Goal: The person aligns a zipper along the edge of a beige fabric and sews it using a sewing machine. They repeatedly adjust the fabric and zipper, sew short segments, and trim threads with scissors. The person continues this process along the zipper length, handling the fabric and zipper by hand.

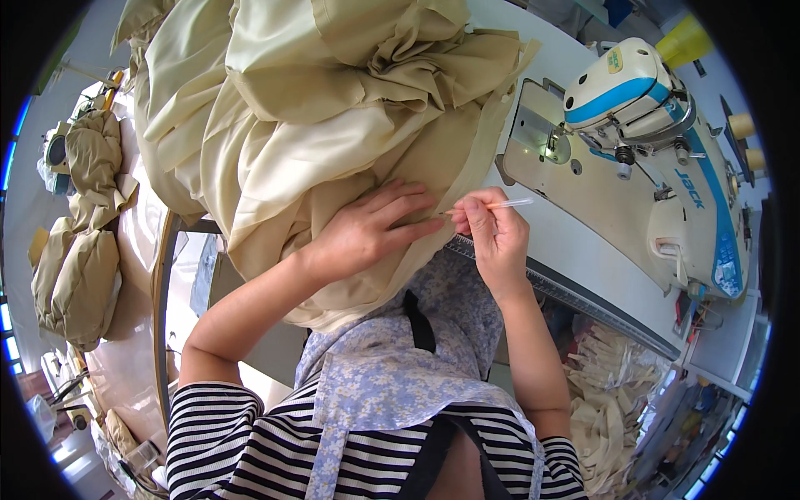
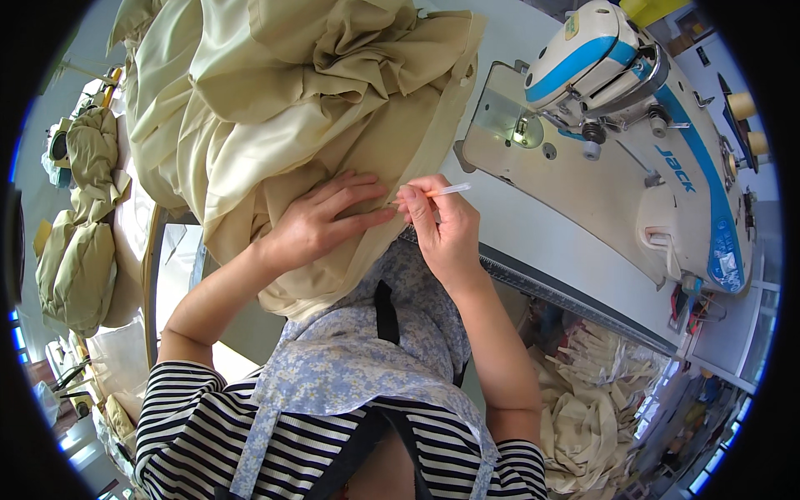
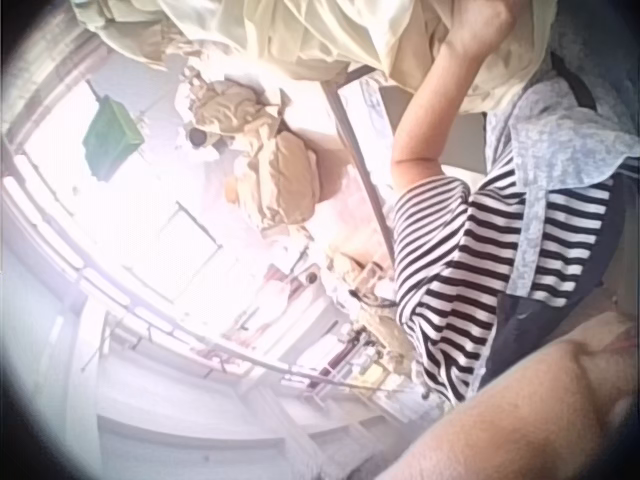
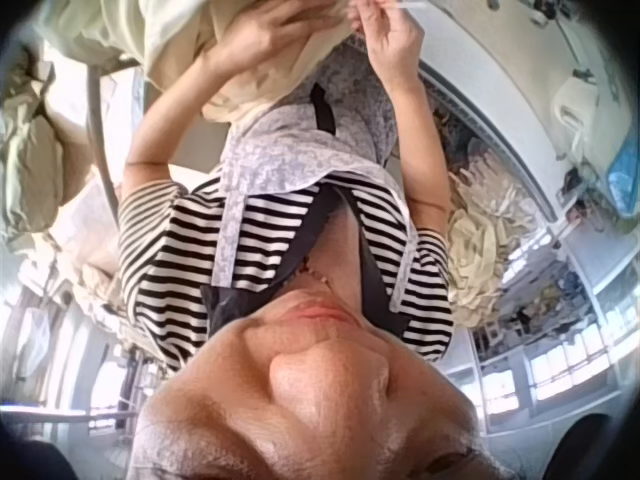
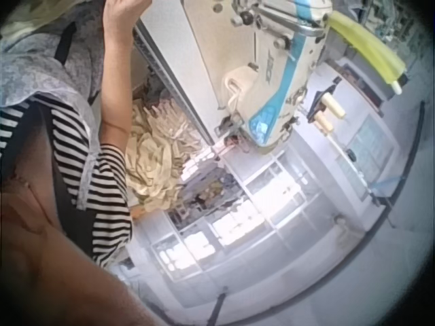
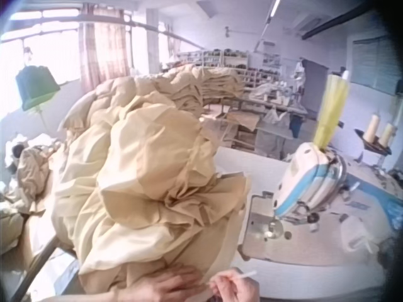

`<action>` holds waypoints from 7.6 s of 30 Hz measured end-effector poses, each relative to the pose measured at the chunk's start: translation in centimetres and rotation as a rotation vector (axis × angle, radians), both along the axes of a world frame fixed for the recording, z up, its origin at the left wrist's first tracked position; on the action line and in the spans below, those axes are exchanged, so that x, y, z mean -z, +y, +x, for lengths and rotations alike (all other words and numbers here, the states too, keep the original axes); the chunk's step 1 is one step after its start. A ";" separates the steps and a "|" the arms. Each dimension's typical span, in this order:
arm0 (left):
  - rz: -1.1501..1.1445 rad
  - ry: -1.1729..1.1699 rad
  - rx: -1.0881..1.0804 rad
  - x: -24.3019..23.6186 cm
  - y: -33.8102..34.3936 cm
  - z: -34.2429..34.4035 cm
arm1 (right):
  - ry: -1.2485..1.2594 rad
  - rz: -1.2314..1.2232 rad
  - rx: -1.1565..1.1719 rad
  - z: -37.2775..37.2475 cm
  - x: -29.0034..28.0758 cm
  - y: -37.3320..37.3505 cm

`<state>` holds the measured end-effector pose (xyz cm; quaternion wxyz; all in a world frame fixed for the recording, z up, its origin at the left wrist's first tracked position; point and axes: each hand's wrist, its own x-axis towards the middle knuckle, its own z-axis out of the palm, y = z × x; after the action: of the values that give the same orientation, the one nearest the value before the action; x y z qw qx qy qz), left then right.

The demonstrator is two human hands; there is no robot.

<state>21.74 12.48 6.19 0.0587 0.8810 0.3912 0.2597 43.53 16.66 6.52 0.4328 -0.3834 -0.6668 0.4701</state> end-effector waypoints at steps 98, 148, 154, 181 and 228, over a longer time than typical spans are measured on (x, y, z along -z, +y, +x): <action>-0.373 -0.157 -0.007 -0.2 14.1 2.2 | -0.168 0.229 0.208 -0.1 1.4 12.5; -0.265 -0.344 -0.355 3.0 19.9 7.7 | -0.131 0.038 0.314 1.0 1.4 11.6; -0.281 -0.704 -0.213 2.3 18.1 6.5 | -0.210 -0.349 0.155 -0.3 -2.3 16.3; -0.543 -0.687 -0.520 -11.6 -13.9 -12.6 | -0.316 1.103 -0.503 -12.7 -17.0 0.1; -0.832 -1.198 0.018 -12.0 -6.6 -7.3 | -0.101 0.368 -0.452 -8.2 -11.5 -2.7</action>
<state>14.42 5.91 18.20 0.5948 0.4956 0.3511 0.5266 35.28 13.96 17.98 0.3457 -0.1631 -0.8301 0.4060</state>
